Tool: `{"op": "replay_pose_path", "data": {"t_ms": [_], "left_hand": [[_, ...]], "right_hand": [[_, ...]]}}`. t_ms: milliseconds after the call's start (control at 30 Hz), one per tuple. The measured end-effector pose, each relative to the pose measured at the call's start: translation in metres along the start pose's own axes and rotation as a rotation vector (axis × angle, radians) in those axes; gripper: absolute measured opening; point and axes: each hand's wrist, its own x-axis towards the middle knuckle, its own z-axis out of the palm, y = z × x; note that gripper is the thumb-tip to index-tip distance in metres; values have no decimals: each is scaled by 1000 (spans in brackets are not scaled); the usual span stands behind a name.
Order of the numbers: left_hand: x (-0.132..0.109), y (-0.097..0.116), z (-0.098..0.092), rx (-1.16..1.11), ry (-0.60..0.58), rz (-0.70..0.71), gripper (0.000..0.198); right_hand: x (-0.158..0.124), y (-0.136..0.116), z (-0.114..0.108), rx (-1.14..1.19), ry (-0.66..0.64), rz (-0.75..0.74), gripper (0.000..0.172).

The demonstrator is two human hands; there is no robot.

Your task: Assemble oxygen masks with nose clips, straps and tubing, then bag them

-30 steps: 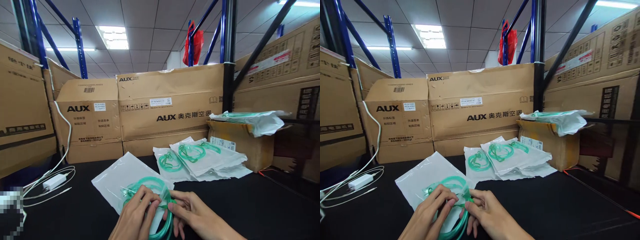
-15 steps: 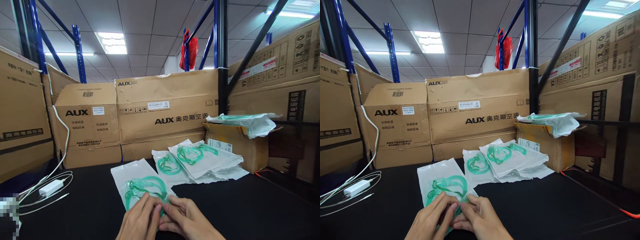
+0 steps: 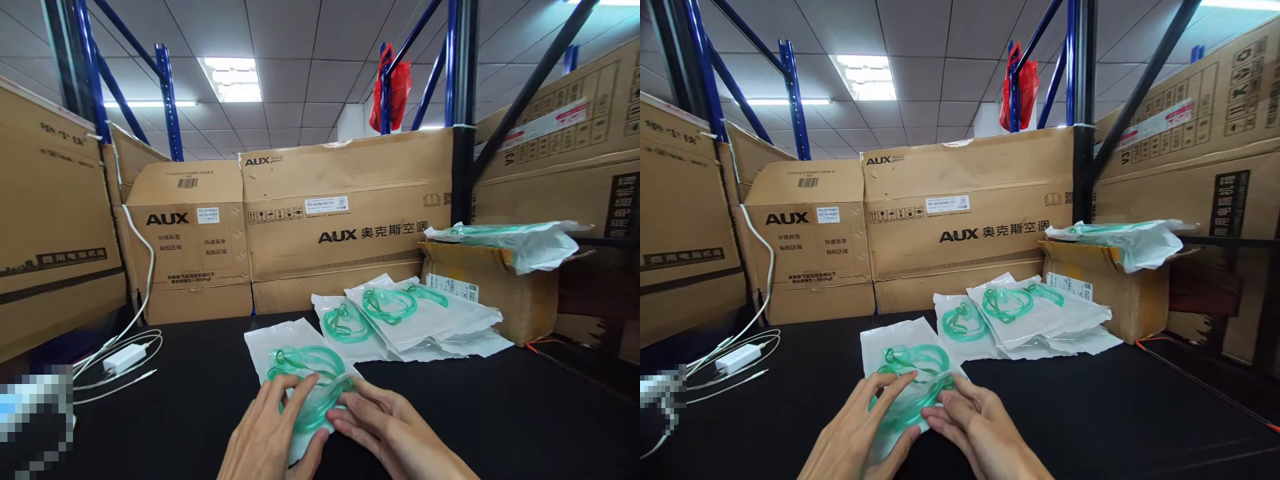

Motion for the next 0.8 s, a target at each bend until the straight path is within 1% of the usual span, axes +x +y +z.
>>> {"op": "replay_pose_path", "data": {"t_ms": [67, 133, 200, 267, 333, 367, 400, 433, 467, 500, 600, 633, 733, 800], "left_hand": [[-12, -13, -3, 98, 12, -6, 41], [-21, -26, -7, 136, -5, 13, 36], [-26, -35, -10, 125, -12, 38, 33], [-27, -39, -10, 95, 0, 38, 37], [-28, -38, -9, 52, 27, 23, 44], [-28, -37, -8, 25, 29, 20, 45], [-28, -36, -8, -5, 23, 15, 45], [-29, -35, -8, -34, 12, 5, 43], [-29, -34, -9, -60, -3, -10, 41], [-29, -33, -11, -78, -18, -26, 39], [-28, -31, -16, -108, -26, -69, 36], [-27, -31, -18, -118, -23, -89, 35], [-26, -27, -19, -146, -15, -148, 34], [-27, -25, -18, -134, 3, -153, 34]], "right_hand": [[1, 4, -5, -45, -12, -2, 53], [4, 6, -9, -304, -109, -74, 52], [7, 4, -13, -614, -202, -182, 45], [10, -1, -15, -865, -232, -362, 35], [15, -6, -15, -1128, -215, -628, 22], [19, -8, -15, -1302, -221, -776, 29], [25, -10, -14, -1476, -237, -904, 43], [31, -11, -12, -1619, -261, -986, 55], [39, -12, -11, -1712, -296, -1012, 63], [46, -13, -9, -1768, -344, -1016, 62], [64, -16, -2, -1817, -490, -990, 36], [67, -18, 0, -1832, -528, -988, 30], [68, -19, 6, -1895, -584, -1004, 23], [66, -15, 10, -1955, -597, -1029, 16]]}}
